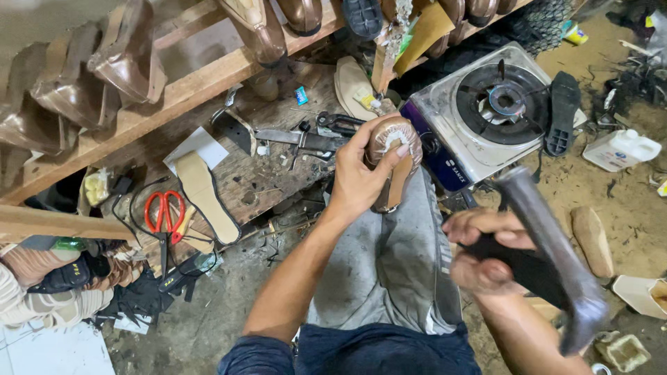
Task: The person applies adhesive to a shoe upper, presses a rubber sole onto it, and uses a curved metal tool to press and smooth the edges. The person repeats this process on a second shoe upper and places the finished shoes on a shelf.
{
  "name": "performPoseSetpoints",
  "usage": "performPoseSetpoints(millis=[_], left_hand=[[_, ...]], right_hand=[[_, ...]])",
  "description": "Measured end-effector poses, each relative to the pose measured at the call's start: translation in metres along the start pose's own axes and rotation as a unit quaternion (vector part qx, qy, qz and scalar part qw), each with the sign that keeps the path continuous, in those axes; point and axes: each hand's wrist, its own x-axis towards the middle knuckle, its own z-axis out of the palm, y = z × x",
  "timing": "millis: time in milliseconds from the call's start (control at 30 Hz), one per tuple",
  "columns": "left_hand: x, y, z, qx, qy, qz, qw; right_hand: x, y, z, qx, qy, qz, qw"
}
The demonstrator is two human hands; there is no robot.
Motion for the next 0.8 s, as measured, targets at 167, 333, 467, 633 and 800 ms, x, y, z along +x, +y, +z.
performPoseSetpoints(millis=[167, 333, 467, 633, 800], left_hand=[[-0.002, 0.005, 0.003, -0.012, 0.024, -0.005, 1.000], [-0.003, 0.003, 0.003, 0.002, 0.022, 0.025, 0.999], [-0.004, 0.002, 0.003, 0.008, 0.026, 0.017, 0.999], [-0.005, 0.005, 0.005, 0.029, 0.040, 0.003, 0.999], [0.000, 0.002, 0.008, 0.032, 0.036, 0.028, 0.998]], right_hand=[[0.009, 0.006, 0.003, -0.430, -0.124, 0.204, 0.870], [0.014, 0.009, 0.015, -0.152, -0.076, 0.048, 0.984], [0.010, 0.012, 0.011, -0.432, -0.148, 0.101, 0.884], [-0.003, 0.029, 0.004, -0.190, -0.037, 0.053, 0.980], [-0.016, 0.031, -0.015, -0.234, -0.105, 0.179, 0.950]])
